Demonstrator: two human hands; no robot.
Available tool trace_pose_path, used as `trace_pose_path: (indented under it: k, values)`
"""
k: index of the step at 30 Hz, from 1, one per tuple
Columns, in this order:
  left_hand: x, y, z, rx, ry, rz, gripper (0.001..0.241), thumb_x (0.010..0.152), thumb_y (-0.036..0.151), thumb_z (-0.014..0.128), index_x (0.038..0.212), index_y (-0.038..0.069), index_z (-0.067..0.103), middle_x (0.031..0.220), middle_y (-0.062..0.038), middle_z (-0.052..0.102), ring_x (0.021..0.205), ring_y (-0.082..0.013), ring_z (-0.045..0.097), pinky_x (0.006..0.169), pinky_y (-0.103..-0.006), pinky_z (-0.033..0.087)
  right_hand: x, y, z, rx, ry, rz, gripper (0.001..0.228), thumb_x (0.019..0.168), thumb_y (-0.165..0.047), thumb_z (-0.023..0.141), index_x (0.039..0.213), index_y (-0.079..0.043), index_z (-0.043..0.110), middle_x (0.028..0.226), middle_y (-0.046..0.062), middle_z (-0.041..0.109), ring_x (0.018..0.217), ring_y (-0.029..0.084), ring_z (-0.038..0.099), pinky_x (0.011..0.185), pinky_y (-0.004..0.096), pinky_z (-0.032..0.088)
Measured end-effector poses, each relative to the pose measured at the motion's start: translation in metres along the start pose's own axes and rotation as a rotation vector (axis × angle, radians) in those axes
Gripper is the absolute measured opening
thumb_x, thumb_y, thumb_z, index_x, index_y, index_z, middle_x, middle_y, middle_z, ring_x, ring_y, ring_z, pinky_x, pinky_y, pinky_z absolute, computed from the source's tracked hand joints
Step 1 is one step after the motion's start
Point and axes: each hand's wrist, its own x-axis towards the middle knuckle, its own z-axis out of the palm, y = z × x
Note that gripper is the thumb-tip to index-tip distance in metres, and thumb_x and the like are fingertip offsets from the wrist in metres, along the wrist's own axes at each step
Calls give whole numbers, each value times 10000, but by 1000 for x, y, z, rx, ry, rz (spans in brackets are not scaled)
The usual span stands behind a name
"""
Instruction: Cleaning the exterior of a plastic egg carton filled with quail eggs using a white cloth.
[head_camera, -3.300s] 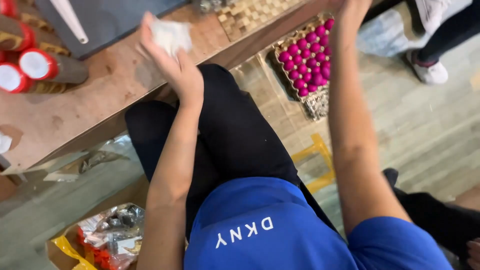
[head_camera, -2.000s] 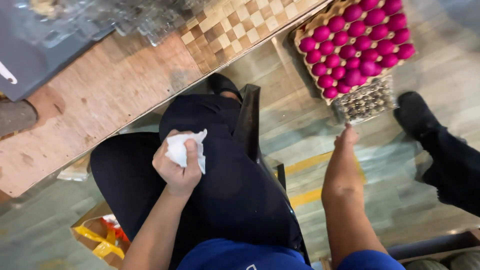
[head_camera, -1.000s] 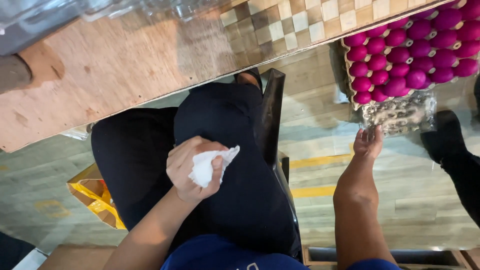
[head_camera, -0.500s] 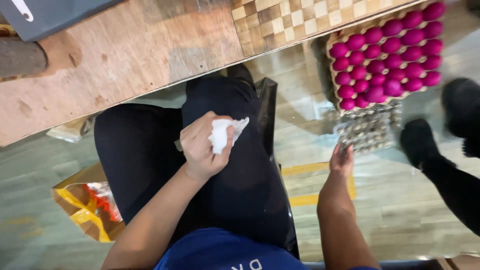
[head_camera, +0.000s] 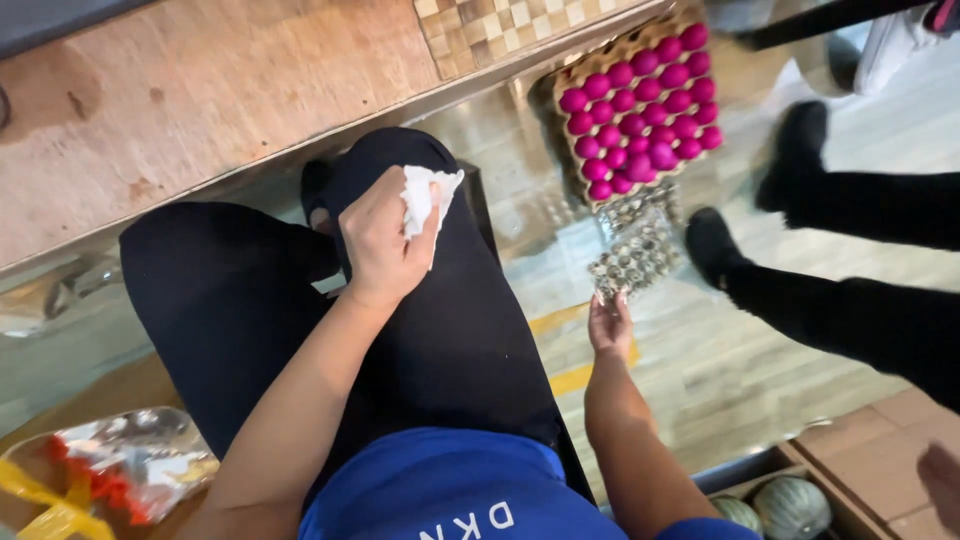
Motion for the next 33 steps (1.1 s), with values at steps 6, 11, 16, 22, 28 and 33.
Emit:
trace_pose_path:
  k: [6,11,16,22,28,33]
  values:
    - [-7,-1,-10,34,90,24,283,1054,104,723,820,17,592,677,-130,516,632,-376,627,544,-383,516,-23,-3,61,-233,-432,79,81,944,-93,831,999,-33,830,1060,162,808,1095,406,774,1083,568,612]
    - [-19,-35,-29,-146,110,-136,250,1060,152,714,951,-66,658,816,-268,677,845,-518,698,642,-496,585,-83,-5,159,-563,-608,77,84,943,-125,827,990,-55,821,989,143,803,974,355,795,952,503,681]
    - [-17,-87,-78,-384,234,-773,645,1127,464,516,1107,-152,706,1009,-331,741,998,-376,707,902,-531,538,-242,31,277,-929,-1039,21,361,856,-47,759,1211,-110,745,920,55,729,899,268,774,825,489,678]
    - [-2,-136,-175,-904,874,-805,681,971,487,603,1463,16,595,1374,-164,740,1231,-249,739,1044,-376,606,-300,100,393,-1291,-1268,287,888,811,-60,858,1588,56,444,1411,211,662,1234,327,691,1033,400,581]
    - [-17,-133,-213,-624,456,-1020,919,1032,771,469,1522,-5,516,1568,-244,547,1523,-376,469,1304,-540,302,-333,213,488,-1857,-1291,74,754,879,-73,820,1541,24,472,743,109,700,645,291,789,503,388,652]
    - [-21,-124,-222,-202,252,-912,646,1128,544,365,1332,21,685,1286,-223,723,1333,-411,637,1142,-552,473,-370,303,533,-2105,-1364,39,725,834,-108,850,1474,42,544,646,90,586,632,236,764,511,269,618]
